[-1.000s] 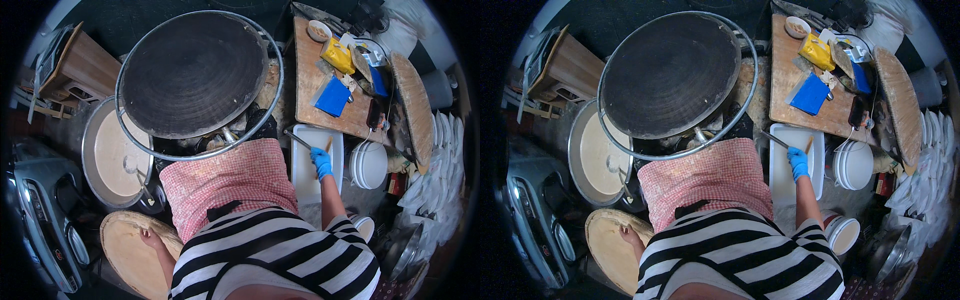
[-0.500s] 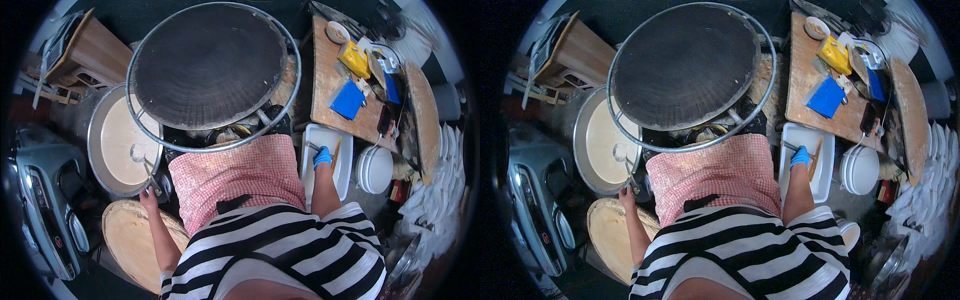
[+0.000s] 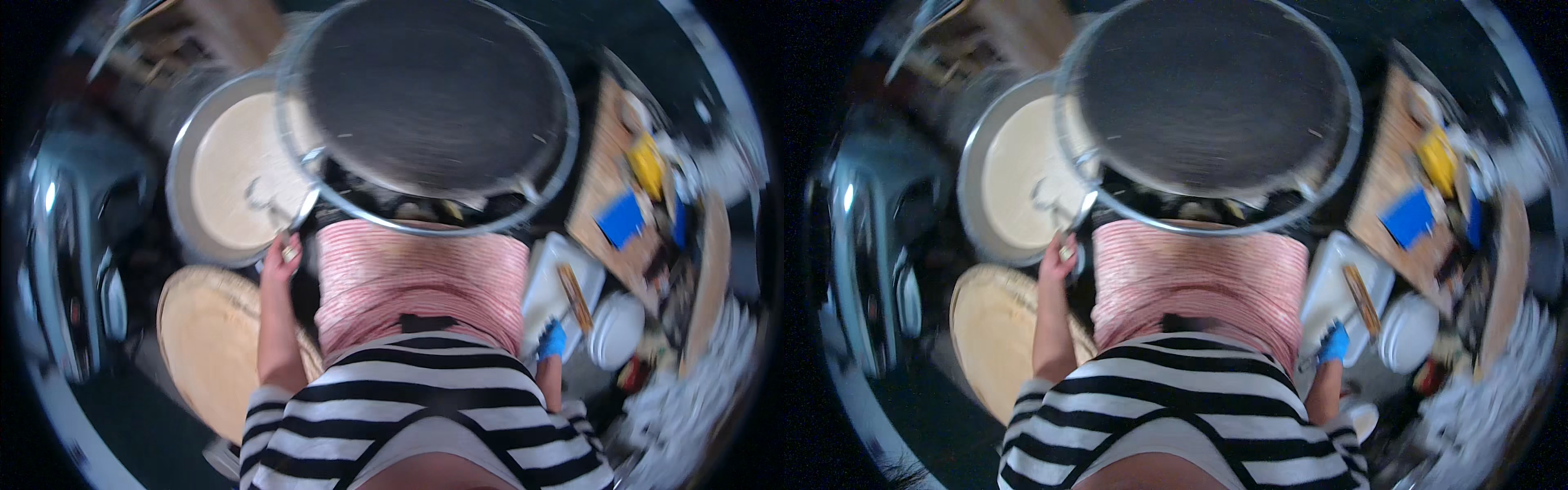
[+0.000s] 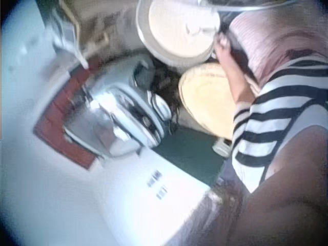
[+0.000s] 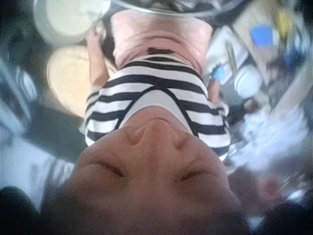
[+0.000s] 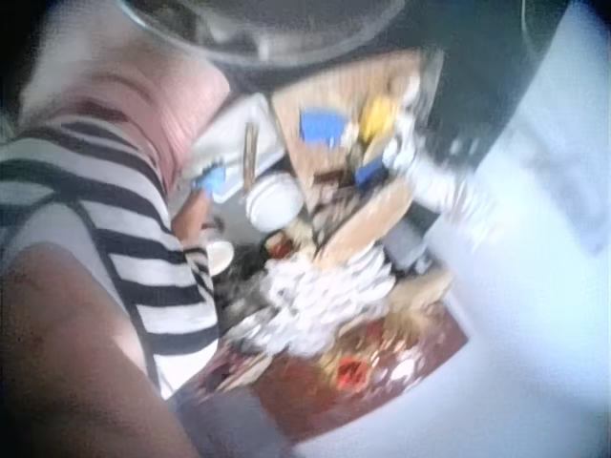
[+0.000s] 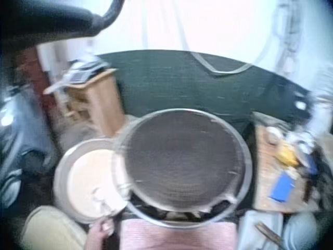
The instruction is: The person ladles batter onto a hot griddle, spreads it into a thin circle, cooks it, then lifts and folds the crepe before placing it on a tray. The cycle repeats with a second crepe.
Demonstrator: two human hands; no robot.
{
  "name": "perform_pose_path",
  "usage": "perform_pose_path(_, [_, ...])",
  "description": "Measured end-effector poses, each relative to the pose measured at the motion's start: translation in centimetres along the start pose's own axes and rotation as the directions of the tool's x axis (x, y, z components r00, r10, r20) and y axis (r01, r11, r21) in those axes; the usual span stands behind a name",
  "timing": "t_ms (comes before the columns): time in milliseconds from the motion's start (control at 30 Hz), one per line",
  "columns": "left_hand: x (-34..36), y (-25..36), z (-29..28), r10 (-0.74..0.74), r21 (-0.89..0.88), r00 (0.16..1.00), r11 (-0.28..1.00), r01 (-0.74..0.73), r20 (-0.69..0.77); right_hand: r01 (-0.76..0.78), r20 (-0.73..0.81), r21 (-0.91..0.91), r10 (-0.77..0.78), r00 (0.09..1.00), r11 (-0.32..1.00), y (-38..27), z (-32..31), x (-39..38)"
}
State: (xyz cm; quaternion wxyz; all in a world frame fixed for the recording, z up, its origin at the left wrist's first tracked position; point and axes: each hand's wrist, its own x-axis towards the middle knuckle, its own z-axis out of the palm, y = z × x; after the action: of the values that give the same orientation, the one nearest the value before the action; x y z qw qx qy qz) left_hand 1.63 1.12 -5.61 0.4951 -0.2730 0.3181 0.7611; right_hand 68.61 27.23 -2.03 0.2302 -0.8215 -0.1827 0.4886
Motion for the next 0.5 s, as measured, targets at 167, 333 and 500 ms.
perform_pose_path(167, [1.9,2.4,2.2,-0.087,-0.217,0.99,0.974,0.062,-0.11,-0.002,-0.008,-0.009,0.002,1.0,1.0,-1.5,1.0,0.1])
perform_pose_path(333, [-3.8,-0.7,4.8,0.45,0.846,0.857,0.532,-0.031,-0.251,0.116,-0.136,0.062,-0.107,0.985,0.991,-0.9,1.0,2.1])
perform_pose_path(500, [-10.5,0.6,6.8,0.648,0.997,0.761,0.04,-0.068,0.026,-0.049,0.015,0.002,0.049,0.999,0.999,0.8,-0.8,6.2])
